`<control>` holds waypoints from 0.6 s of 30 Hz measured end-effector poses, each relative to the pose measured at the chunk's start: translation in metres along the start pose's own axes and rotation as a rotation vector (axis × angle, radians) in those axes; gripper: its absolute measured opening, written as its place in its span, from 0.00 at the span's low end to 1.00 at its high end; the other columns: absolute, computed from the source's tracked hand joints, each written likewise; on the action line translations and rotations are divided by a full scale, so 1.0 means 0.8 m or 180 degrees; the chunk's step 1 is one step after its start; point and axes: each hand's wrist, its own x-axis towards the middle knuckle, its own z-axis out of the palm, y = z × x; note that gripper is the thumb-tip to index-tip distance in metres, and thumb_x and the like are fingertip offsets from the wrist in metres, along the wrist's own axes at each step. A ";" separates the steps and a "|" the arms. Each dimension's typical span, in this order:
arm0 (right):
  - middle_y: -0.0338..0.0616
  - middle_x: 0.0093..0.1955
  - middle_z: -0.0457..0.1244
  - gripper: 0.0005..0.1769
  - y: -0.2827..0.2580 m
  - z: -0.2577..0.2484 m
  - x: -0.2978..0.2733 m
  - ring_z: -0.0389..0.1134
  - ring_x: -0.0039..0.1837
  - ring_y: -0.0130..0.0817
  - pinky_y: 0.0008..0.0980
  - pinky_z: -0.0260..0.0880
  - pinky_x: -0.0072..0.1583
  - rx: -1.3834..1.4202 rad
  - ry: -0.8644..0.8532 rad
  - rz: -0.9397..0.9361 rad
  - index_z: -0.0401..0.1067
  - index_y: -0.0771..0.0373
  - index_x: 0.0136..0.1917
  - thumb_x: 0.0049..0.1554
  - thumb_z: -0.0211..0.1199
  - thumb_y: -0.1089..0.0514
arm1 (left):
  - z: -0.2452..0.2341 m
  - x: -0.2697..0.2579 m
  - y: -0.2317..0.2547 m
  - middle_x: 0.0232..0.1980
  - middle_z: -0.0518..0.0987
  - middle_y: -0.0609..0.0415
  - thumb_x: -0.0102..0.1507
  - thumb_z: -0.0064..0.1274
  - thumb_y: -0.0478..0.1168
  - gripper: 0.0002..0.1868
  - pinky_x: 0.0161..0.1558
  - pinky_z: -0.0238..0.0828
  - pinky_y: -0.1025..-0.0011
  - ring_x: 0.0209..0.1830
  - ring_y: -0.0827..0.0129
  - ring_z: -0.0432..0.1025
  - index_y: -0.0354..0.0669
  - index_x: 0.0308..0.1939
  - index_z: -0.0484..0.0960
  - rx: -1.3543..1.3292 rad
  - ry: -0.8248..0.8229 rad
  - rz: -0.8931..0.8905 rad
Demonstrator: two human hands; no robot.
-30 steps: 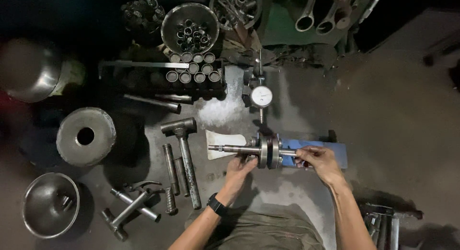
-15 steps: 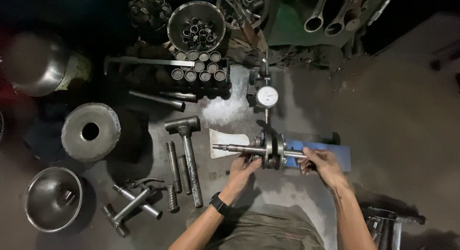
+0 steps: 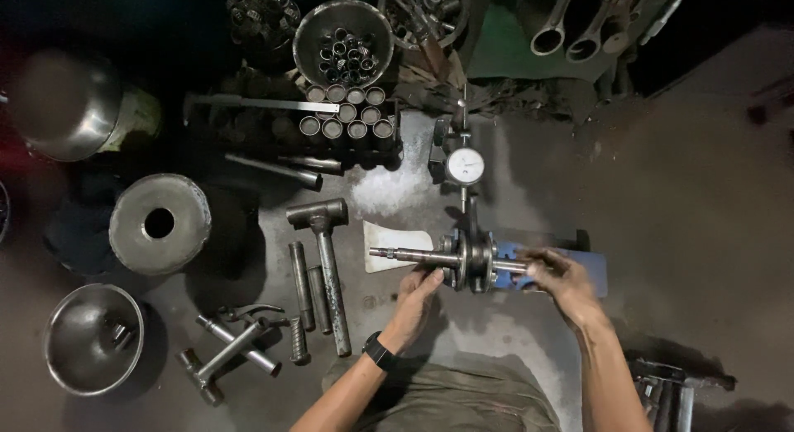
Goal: The person uses a dial indicator to measure a cylindrical metal part on a workbench. They repeatedly rotate the part and adjust the indicator's position. The person also uses a micrometer to measure the part's diameter.
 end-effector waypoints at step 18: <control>0.45 0.53 0.72 0.32 -0.011 -0.001 -0.011 0.71 0.55 0.39 0.40 0.70 0.58 -0.0213 -0.0228 -0.0318 0.75 0.64 0.61 0.43 0.77 0.58 | -0.013 0.012 -0.022 0.68 0.72 0.53 0.67 0.53 0.41 0.32 0.66 0.60 0.68 0.66 0.69 0.65 0.35 0.74 0.65 -0.0143 0.0250 0.0084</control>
